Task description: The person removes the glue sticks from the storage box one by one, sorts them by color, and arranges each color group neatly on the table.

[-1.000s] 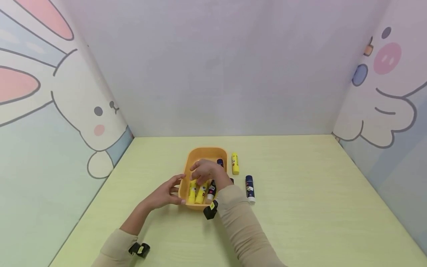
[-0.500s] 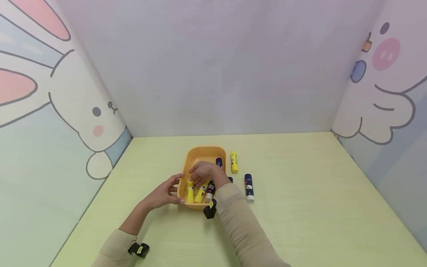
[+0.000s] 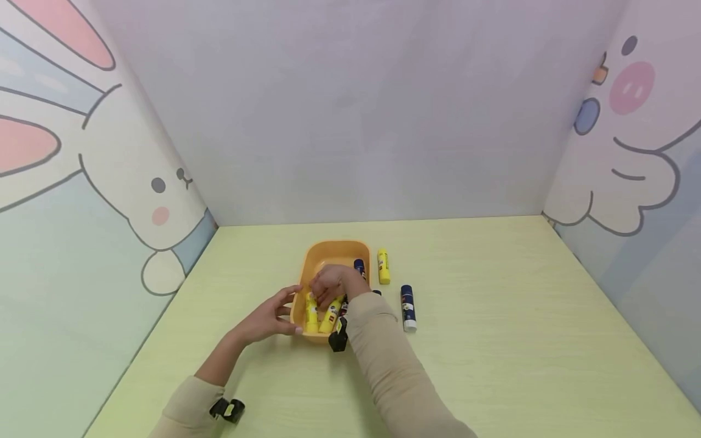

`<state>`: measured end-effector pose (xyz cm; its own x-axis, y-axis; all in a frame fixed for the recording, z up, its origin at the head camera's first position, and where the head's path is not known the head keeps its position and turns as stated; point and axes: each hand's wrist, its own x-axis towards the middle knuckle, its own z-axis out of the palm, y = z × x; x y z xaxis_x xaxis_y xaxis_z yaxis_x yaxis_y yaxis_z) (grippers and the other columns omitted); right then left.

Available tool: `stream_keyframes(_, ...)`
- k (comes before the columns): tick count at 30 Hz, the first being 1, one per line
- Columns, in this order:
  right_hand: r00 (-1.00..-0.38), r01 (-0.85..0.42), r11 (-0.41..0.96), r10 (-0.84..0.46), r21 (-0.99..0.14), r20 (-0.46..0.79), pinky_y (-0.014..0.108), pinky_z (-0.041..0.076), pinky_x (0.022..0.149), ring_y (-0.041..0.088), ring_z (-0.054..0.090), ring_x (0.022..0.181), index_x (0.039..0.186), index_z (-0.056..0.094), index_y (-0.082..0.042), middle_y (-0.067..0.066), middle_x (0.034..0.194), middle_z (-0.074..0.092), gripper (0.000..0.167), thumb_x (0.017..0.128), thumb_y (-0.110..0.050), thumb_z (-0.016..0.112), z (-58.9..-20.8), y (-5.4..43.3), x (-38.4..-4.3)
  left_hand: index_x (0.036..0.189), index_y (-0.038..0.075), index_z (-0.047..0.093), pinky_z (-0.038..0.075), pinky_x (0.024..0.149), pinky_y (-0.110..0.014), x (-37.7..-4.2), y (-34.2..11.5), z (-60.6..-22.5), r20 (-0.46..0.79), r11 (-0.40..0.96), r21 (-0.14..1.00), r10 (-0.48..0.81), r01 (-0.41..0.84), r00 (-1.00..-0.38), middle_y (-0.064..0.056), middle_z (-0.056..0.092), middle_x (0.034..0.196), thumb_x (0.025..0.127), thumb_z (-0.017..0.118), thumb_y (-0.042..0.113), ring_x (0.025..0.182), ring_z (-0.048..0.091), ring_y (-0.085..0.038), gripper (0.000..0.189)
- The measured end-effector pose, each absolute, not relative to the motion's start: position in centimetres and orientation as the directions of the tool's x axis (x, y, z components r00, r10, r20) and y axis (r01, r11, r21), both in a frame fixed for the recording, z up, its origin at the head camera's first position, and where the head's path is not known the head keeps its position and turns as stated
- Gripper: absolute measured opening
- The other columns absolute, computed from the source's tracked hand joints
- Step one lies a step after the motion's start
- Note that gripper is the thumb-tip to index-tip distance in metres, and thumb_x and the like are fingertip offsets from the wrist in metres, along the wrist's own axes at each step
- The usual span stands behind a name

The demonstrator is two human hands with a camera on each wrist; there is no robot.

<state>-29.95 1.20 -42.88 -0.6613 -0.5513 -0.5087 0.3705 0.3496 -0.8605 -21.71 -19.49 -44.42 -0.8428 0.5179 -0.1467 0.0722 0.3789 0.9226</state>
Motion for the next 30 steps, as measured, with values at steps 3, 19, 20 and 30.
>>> stream_keyframes(3, -0.677, 0.366, 0.346, -0.538, -0.864, -0.502, 0.041, 0.054, 0.072, 0.031, 0.062, 0.086, 0.115, 0.055, 0.006, 0.02, 0.102, 0.058, 0.033, 0.082, 0.011, 0.059, -43.3, 1.1, -29.8, 0.146, 0.015, 0.027, 0.051, 0.082, -0.039, -21.7, -19.4, -44.6, -0.146, 0.38, 0.922, 0.516, 0.073, -0.844, -0.015, 0.036, 0.14, 0.074, 0.08, 0.019, 0.115, 0.05, -0.031, 0.09)
stream_keyframes(19, -0.71, 0.399, 0.286, -0.505, -0.871, -0.491, 0.04, 0.055, 0.07, 0.027, 0.06, 0.079, 0.102, 0.061, 0.003, 0.017, 0.097, 0.06, 0.021, 0.082, 0.009, 0.062, -43.9, 0.7, -29.9, 0.145, 0.017, 0.028, 0.051, 0.081, -0.041, -21.7, -19.4, -44.7, -0.149, 0.398, 0.914, 0.509, 0.078, -0.848, -0.015, 0.036, 0.141, 0.075, 0.079, 0.019, 0.115, 0.049, -0.032, 0.087)
stream_keyframes(20, -0.716, 0.412, 0.271, -0.494, -0.87, -0.493, 0.04, 0.055, 0.07, 0.028, 0.06, 0.079, 0.102, 0.061, 0.003, 0.018, 0.097, 0.06, 0.021, 0.082, 0.009, 0.062, -44.0, 0.7, -29.9, 0.145, 0.016, 0.028, 0.051, 0.081, -0.04, -21.7, -19.4, -44.7, -0.149, 0.399, 0.914, 0.508, 0.079, -0.849, -0.015, 0.036, 0.141, 0.075, 0.079, 0.019, 0.114, 0.05, -0.032, 0.087)
stream_keyframes(30, -0.741, 0.413, 0.233, -0.476, -0.88, -0.474, 0.039, 0.055, 0.071, 0.029, 0.063, 0.077, 0.099, 0.059, 0.004, 0.018, 0.095, 0.06, 0.02, 0.081, 0.011, 0.063, -44.2, 0.7, -30.0, 0.146, 0.015, 0.026, 0.051, 0.082, -0.039, -21.7, -19.4, -44.6, -0.159, 0.402, 0.913, 0.51, 0.071, -0.845, -0.015, 0.036, 0.14, 0.075, 0.079, 0.017, 0.114, 0.05, -0.031, 0.088)
